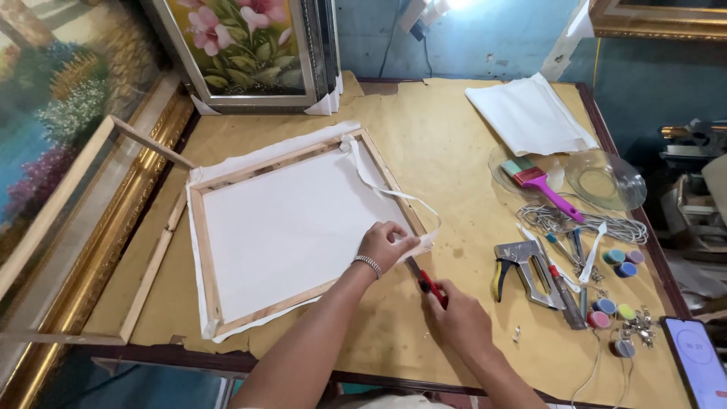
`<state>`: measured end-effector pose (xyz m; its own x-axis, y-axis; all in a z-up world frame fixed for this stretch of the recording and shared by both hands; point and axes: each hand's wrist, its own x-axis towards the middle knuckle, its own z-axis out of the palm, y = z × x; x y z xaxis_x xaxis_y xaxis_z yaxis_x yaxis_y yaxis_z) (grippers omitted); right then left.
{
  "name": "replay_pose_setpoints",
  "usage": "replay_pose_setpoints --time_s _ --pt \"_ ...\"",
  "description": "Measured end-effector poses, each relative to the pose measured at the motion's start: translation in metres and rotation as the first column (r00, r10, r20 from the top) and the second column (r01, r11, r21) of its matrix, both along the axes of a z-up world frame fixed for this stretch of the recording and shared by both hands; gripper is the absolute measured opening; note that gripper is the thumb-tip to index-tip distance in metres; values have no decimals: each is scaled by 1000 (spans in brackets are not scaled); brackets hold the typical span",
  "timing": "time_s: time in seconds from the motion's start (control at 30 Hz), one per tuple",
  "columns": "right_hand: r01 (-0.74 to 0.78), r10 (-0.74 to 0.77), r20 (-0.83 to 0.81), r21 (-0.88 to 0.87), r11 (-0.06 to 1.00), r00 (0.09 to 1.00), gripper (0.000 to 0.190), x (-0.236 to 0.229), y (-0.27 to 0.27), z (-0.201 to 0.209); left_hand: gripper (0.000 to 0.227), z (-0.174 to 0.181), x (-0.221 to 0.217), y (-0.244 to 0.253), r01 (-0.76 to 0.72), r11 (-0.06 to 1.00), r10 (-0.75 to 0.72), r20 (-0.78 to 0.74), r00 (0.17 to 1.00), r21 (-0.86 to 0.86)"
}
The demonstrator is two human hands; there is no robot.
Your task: Trimming excess canvas from a wooden frame using a utility knife and preparing framing materials.
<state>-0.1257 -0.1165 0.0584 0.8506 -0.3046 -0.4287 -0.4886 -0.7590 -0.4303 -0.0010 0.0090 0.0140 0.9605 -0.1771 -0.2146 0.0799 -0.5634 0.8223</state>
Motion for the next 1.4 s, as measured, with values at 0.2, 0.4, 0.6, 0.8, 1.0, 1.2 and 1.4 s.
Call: replay_pose_setpoints --time_s 0.2,0.4,0.6,0.8,1.0,1.2,1.4 --pt "50 -51 7 55 997 999 39 5 -34 16 27 -20 -6 12 256 853 -306 39 951 454" --pt "185 -251 -138 -373 909 958 33 3 -118 41 21 0 -12 6 244 790 -377 132 917 562" --pt "111 -161 -129 -333 936 978 37 9 -162 12 29 98 -11 2 338 746 -450 59 891 574" --pt "254 -282 -171 -171 952 944 53 33 -153 56 29 188 -12 -2 349 709 -427 -21 904 612" --pt "275 -255 508 36 961 823 30 39 -95 136 47 211 9 -6 370 826 -450 101 887 425" --pt "82 106 921 -146 986 374 22 41 -48 145 44 215 11 -12 363 838 -457 163 874 406" --pt "39 142 977 -137 990 -157 21 56 -45 122 46 212 23 -15 341 823 -466 197 863 453"
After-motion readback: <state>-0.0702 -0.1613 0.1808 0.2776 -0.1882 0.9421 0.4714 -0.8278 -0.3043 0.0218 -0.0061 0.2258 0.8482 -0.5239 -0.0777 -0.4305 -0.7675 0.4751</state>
